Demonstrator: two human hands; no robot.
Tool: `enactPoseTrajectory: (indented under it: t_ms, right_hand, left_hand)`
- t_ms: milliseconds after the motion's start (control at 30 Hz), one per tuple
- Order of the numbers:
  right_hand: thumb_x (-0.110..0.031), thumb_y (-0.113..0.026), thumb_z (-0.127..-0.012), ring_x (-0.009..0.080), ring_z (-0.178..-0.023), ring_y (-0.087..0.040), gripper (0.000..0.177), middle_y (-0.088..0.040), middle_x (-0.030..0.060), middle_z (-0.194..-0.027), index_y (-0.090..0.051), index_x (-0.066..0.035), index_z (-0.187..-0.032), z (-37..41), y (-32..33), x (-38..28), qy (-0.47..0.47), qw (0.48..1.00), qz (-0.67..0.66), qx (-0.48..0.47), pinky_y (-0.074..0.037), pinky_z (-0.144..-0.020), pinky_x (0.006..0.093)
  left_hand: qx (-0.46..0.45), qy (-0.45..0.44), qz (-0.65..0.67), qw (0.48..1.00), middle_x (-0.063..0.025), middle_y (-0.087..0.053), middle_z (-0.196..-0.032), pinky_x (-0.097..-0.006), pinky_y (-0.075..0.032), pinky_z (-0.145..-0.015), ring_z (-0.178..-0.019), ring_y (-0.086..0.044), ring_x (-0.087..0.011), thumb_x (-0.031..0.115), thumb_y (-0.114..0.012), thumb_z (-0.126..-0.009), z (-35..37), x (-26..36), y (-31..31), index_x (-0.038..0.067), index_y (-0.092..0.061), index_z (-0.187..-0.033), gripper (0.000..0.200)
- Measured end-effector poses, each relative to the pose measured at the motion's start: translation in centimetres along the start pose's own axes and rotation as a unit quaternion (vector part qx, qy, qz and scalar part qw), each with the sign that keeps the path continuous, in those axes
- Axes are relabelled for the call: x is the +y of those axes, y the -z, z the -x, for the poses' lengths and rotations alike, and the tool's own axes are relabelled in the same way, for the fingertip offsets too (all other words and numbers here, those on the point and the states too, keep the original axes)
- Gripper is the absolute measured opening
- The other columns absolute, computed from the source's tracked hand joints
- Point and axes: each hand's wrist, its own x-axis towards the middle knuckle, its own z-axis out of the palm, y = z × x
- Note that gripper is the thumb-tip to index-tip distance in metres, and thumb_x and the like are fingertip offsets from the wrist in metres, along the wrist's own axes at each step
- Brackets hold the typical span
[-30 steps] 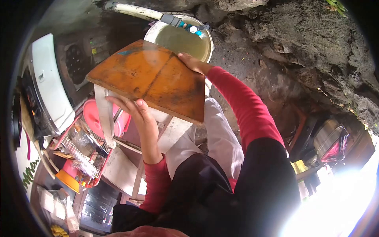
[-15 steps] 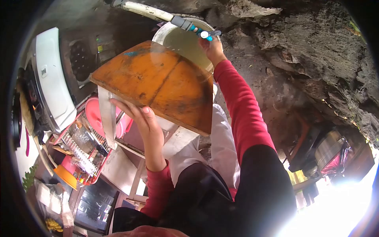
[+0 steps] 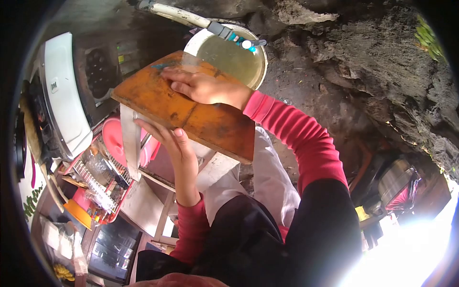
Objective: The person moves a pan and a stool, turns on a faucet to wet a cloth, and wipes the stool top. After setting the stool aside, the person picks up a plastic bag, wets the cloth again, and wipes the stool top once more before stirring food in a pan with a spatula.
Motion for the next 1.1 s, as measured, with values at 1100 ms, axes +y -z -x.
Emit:
enactPoseTrajectory:
  t_ms: [1100]
  right_hand:
    - [-0.014,-0.054,-0.079,0.0163,-0.086,-0.056,0.023,-0.057,0.0001,-0.082,-0.056,-0.012,-0.102,-1.1,15.3,3.8,0.234,0.631,0.698,-0.244,-0.043,-0.077,0.0275]
  left_hand:
    - [0.001,-0.008,-0.003,1.0,-0.0314,0.027,-0.14,-0.0551,-0.012,-0.108,-0.134,0.011,-0.0493,0.049,-0.068,-0.075,-0.1,-0.4,0.9,-0.001,0.003,-0.143,0.11]
